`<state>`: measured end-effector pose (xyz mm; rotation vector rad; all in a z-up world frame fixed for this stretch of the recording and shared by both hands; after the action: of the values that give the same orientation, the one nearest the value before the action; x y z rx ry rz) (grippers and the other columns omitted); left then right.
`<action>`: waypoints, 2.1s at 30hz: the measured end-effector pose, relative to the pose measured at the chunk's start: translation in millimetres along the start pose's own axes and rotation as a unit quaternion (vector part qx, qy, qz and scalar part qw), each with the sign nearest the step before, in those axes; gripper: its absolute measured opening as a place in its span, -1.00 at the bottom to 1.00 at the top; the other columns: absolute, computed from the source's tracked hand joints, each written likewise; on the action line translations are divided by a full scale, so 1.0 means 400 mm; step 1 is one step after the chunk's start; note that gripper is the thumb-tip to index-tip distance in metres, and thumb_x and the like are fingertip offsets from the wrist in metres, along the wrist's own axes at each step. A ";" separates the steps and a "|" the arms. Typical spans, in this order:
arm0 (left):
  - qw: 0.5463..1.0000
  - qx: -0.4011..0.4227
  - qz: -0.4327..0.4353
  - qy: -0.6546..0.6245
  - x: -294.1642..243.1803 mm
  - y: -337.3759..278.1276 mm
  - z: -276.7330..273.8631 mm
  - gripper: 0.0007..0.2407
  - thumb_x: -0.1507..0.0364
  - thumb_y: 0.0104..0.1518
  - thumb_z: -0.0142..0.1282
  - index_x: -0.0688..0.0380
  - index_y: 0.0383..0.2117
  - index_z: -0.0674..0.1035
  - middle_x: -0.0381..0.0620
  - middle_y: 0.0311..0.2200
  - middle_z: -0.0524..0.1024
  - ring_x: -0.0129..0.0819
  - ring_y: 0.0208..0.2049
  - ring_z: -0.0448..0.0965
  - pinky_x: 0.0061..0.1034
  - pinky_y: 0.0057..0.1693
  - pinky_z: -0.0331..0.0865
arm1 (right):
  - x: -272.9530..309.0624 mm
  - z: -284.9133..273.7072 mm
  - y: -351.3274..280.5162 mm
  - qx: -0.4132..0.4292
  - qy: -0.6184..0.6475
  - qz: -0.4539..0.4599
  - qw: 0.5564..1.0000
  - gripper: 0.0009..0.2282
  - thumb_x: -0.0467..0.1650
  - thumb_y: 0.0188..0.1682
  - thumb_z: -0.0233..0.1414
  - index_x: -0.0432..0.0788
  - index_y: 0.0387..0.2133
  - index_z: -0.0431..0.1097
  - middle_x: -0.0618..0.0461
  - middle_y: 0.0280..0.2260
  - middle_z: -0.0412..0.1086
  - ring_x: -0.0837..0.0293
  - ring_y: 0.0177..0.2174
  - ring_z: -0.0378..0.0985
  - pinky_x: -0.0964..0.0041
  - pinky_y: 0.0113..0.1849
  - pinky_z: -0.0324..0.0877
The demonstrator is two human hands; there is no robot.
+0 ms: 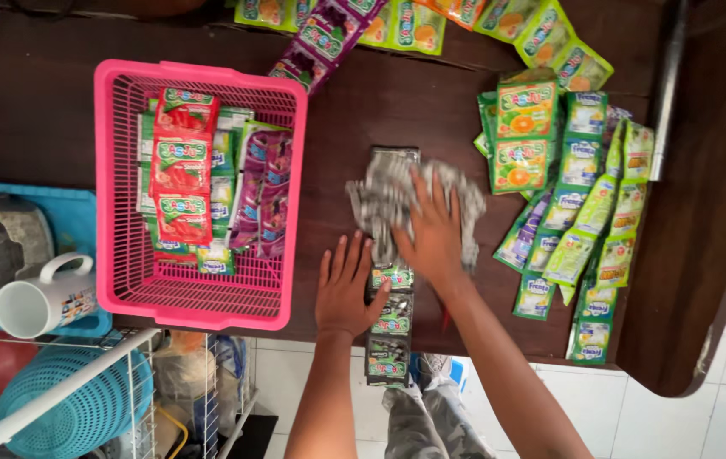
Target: The person wipes small packets of instant noodles and tea with a cloth on a wooden table, then places them into a pink basket. The person handles multiple packet types one at a time, wiping each before stacking them in the basket.
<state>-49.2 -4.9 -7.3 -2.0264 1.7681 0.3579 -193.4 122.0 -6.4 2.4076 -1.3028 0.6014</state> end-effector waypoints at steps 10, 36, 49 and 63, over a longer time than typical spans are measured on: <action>1.000 -0.007 -0.001 -0.004 -0.013 0.004 -0.020 -0.37 0.06 0.23 -0.09 0.14 0.38 0.23 -0.02 0.44 0.11 -0.05 0.46 0.01 -0.05 0.47 -0.17 | -0.060 -0.055 0.000 -0.121 0.247 0.096 0.957 -0.53 -0.36 0.16 0.01 -0.41 0.28 0.17 -0.33 0.26 0.26 -0.24 0.30 0.25 0.03 0.30 0.13; 0.999 0.031 -0.012 0.003 -0.005 0.005 -0.005 -0.36 0.01 0.26 -0.14 0.08 0.41 0.16 -0.08 0.46 0.03 -0.09 0.48 -0.07 -0.07 0.48 -0.23 | -0.145 -0.066 0.017 -0.175 0.288 0.154 0.929 -0.81 -0.41 0.21 0.00 -0.32 -0.10 0.48 -0.14 -0.17 0.56 0.15 -0.13 0.57 0.21 -0.05 0.42; 0.999 0.046 -0.005 0.014 0.004 0.012 0.001 -0.36 0.02 0.16 -0.09 0.17 0.30 0.24 -0.03 0.44 0.03 -0.07 0.47 -0.06 -0.04 0.45 -0.22 | 0.090 -0.083 -0.149 0.073 0.076 -0.053 0.993 -0.43 -0.34 -0.16 0.16 -0.11 0.21 0.28 -0.22 0.33 0.05 -0.37 0.30 0.04 -0.29 0.25 -0.07; 1.000 0.017 -0.003 0.018 -0.006 0.004 -0.003 -0.33 0.07 0.23 -0.08 0.19 0.42 0.16 -0.06 0.48 0.01 -0.09 0.50 -0.08 -0.05 0.49 -0.23 | 0.102 -0.065 -0.027 0.065 0.078 0.045 0.994 -0.39 -0.54 -0.13 0.06 -0.19 0.29 0.19 -0.20 0.40 -0.02 -0.37 0.34 0.03 -0.21 0.31 -0.04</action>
<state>-51.5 -3.4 -5.4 -2.0259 1.7776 0.2908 -169.7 111.4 35.7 2.3562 -1.3494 0.9081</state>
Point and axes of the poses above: each hand's wrist, its own y-axis towards the middle knuckle, its own z-axis out of the palm, x = y × z, the point moved 5 cm from there along y, towards the middle knuckle
